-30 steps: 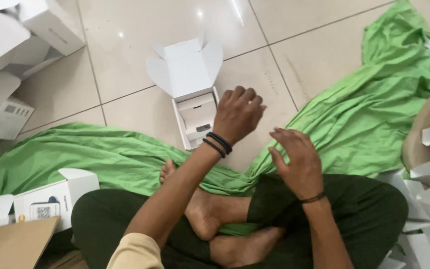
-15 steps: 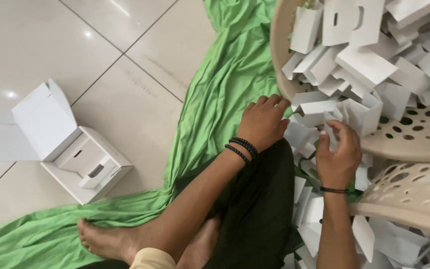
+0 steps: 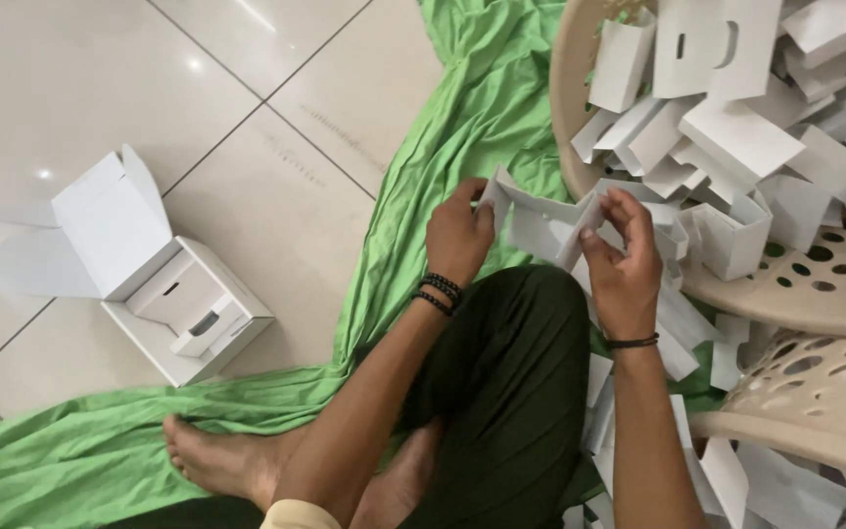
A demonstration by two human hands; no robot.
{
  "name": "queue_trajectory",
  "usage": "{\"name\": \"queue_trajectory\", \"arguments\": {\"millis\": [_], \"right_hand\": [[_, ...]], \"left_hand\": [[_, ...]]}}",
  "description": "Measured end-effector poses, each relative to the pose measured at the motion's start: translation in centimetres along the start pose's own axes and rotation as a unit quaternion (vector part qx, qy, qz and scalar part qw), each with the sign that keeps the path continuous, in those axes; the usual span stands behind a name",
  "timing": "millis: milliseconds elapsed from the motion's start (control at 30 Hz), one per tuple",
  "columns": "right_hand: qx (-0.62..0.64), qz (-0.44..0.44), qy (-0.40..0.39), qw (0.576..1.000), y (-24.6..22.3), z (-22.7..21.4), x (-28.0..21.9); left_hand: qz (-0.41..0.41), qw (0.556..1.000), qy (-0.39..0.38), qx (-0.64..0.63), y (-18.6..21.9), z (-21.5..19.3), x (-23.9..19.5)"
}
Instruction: The person is assembling product boxes, inserting protective cardboard, and adding instructional pamphlets.
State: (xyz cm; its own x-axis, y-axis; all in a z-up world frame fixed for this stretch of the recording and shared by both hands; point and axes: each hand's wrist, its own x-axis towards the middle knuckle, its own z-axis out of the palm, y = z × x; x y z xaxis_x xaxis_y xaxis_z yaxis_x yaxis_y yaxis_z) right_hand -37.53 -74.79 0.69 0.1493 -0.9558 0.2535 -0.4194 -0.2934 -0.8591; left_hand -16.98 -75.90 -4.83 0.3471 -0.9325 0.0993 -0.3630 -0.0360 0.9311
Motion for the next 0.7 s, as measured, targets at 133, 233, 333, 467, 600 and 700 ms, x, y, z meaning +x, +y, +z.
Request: {"name": "queue_trajectory", "arguments": {"millis": [133, 233, 333, 467, 600, 700], "right_hand": [[0.201, -0.069, -0.058, 0.975, -5.6, 3.4, 2.0], [0.395, -0.034, -0.101, 0.912, -8.0, 7.6, 3.2], [0.347, -0.059, -0.226, 0.908, -10.0, 13.1, 4.1], [0.373, -0.049, -0.404, 0.834, -13.9, 19.9, 2.9], [0.324, -0.032, -0.483, 0.813, -15.6, 25.2, 0.7], [0.343, -0.031, -0.482, 0.805, -15.5, 28.2, -0.4]], "left_hand": [[-0.056, 0.968, 0.063, -0.237, 1.0, -8.0, 1.0], [0.022, 0.958, 0.023, -0.286, -3.1, -14.2, 0.3], [-0.164, 0.814, -0.015, -0.558, -6.5, -19.7, -1.3], [-0.107, 0.809, -0.034, -0.577, -12.0, -24.0, -5.5], [-0.179, 0.842, 0.04, -0.507, -16.7, -27.4, -10.0], [-0.193, 0.901, 0.091, -0.379, -15.3, -30.6, -12.2]]}}
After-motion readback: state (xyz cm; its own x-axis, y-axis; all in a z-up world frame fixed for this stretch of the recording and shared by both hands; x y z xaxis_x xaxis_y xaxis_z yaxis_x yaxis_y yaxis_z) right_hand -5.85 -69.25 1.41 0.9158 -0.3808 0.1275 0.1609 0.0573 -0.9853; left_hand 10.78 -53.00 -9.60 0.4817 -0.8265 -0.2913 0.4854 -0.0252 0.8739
